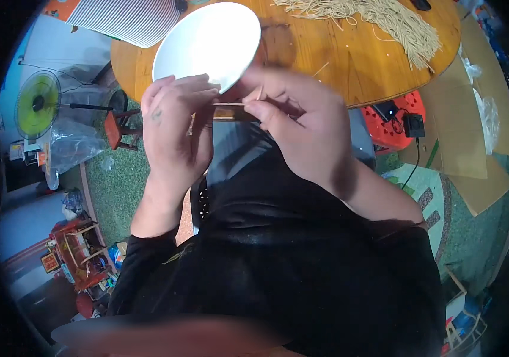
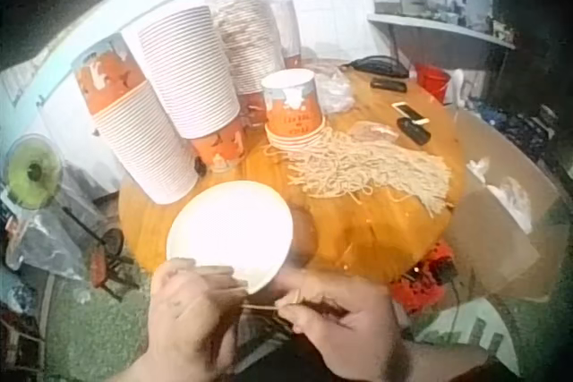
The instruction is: Assembling paper bowls by threading and knotting fiber strings through pre-punched holes.
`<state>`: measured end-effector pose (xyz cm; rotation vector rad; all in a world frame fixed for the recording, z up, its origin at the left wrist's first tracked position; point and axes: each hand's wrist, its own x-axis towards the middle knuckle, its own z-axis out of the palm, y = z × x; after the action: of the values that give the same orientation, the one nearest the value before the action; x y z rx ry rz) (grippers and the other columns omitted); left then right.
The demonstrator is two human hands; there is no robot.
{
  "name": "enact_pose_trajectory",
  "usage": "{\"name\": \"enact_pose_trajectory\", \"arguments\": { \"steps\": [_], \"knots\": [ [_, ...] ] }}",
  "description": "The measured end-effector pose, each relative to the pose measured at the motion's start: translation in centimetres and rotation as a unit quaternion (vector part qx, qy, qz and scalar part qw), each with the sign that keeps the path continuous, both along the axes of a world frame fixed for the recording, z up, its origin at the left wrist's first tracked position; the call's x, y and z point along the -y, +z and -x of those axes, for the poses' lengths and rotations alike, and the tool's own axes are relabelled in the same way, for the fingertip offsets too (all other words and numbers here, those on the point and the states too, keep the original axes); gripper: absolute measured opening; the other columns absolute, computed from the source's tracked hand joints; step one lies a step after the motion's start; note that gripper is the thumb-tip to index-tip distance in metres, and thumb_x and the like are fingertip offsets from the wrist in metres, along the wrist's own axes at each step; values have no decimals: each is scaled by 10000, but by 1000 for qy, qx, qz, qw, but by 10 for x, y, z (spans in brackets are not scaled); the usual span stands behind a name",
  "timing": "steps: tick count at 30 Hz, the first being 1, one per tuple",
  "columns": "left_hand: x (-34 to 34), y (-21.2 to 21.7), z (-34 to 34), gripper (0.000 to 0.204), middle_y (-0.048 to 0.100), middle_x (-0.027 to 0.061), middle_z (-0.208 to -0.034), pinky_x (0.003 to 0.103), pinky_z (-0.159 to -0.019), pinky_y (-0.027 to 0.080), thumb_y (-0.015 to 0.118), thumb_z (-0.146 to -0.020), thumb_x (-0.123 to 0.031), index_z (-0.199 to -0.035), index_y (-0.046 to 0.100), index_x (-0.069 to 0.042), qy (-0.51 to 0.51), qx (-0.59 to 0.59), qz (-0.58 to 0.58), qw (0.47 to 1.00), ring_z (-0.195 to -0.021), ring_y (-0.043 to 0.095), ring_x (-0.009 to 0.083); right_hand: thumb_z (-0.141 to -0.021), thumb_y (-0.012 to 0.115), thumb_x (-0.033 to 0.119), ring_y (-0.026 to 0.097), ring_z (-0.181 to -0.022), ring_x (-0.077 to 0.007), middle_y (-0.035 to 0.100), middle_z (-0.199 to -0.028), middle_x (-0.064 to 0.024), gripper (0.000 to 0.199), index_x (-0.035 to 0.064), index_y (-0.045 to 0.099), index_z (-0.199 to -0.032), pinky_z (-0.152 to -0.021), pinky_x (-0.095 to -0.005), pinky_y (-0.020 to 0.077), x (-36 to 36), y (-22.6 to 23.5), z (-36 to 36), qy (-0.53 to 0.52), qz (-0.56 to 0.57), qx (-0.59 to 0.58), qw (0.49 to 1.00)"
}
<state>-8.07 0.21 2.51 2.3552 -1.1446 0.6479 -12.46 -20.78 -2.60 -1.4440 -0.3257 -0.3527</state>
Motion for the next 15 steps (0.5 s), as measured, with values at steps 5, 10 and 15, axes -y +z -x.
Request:
{"name": "enact_pose_trajectory", "arguments": {
  "steps": [5,10,15],
  "knots": [
    [-11,-16,-4,231,712,37,-991,491,-1084,376,725,-763,12,-958,656,-89,-8,24,33,999,-1082,695,256,-871,744,28,722,-783,-227,747,-894,-105,98,21,770,-966,-702,-327,563,1,-4,-2,-168,338,85,922],
    [-28,-23,-9,222,718,25,-1010,530,-1115,343,710,-775,23,-950,643,-96,-22,16,54,998,-1133,683,270,-881,742,64,719,-781,-260,746,-889,-107,61,52,765,-936,-690,-350,559,28,-18,-21,-232,415,123,871],
    [-71,-14,-30,51,743,97,-1172,524,-1160,357,724,-902,-89,-931,682,-80,-34,-51,68,996,-1315,596,351,-955,721,130,645,-681,-166,716,-843,-80,116,65,778,-1032,-668,-277,525,73,-6,-44,-323,476,73,814]
  ]
}}
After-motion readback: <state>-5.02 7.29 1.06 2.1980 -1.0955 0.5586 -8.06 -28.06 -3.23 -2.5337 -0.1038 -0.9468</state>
